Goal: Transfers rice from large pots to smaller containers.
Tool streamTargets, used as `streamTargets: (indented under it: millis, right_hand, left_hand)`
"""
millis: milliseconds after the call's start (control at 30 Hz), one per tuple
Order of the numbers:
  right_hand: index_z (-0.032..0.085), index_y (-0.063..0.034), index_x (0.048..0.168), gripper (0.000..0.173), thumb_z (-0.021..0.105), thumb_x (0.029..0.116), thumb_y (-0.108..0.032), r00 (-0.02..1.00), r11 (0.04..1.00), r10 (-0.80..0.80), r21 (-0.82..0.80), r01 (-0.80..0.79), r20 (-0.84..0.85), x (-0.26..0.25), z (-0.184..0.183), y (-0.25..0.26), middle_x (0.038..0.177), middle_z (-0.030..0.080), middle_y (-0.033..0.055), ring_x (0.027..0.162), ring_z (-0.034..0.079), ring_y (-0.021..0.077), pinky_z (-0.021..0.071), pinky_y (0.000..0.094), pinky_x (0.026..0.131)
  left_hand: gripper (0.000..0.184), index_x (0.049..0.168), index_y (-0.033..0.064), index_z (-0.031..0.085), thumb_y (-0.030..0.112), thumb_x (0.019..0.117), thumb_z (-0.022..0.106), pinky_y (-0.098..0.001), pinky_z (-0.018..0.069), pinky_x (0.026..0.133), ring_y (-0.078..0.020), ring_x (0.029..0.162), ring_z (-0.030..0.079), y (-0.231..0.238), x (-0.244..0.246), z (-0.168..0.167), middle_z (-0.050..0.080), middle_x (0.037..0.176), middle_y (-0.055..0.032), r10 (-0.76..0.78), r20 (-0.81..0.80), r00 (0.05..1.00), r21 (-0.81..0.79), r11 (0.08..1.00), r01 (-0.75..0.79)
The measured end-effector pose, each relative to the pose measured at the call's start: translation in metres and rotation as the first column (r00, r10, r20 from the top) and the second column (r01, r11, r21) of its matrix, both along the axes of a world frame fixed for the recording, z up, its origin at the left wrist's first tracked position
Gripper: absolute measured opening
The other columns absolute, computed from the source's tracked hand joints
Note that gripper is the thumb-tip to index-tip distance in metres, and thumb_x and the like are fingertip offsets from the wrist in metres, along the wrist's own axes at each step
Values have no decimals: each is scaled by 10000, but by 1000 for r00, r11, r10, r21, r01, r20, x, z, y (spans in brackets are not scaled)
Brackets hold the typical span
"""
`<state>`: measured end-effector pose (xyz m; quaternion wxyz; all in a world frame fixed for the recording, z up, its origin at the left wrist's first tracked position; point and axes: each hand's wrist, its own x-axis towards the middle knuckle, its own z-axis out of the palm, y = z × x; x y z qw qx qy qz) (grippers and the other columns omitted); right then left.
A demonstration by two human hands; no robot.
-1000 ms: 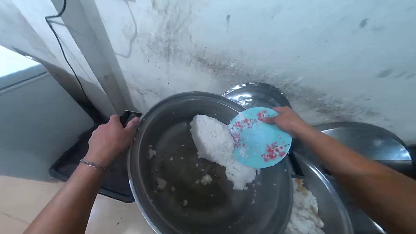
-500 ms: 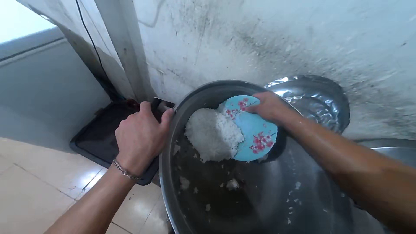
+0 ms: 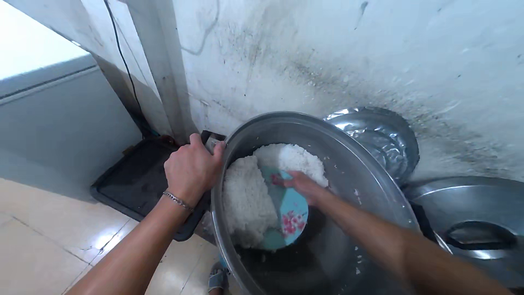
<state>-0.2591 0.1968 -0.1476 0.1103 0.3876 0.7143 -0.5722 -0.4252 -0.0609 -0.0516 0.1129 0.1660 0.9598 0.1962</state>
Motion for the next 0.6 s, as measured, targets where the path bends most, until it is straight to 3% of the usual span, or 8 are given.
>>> streamTargets:
  millis: [100, 367, 600]
  right_hand:
    - [612, -96, 1339, 316, 605, 1028, -152, 991, 989, -102, -114, 91, -90, 30, -17, -19, 1077, 731, 125, 867, 724, 212, 618, 399, 757]
    - [620, -81, 1312, 280, 549, 1051, -157, 918, 959, -281, -127, 255, -280, 96, 65, -10, 981, 746, 122, 788, 739, 191, 639, 369, 684]
    - [616, -101, 1302, 274, 476, 1074, -158, 637, 817, -533, -145, 558, -557, 215, 120, 9, 1007, 748, 72, 817, 742, 148, 647, 349, 680]
  left_hand:
    - [715, 1291, 28, 566, 671, 1014, 421, -661, 510, 751, -486, 961, 677, -2, -1, 2, 683, 968, -265, -3, 24, 1000, -5, 1000, 3]
    - [770, 1347, 55, 558, 722, 986, 423, -696, 501, 786, -502, 1003, 666, -4, -2, -1, 681, 1032, -285, -5, 40, 999, 26, 1000, 4]
    - [795, 1369, 57, 568, 734, 981, 418, -773, 462, 807, -576, 1036, 629, -5, -1, -6, 656, 1087, -347, -2, 16, 1000, 60, 998, 1]
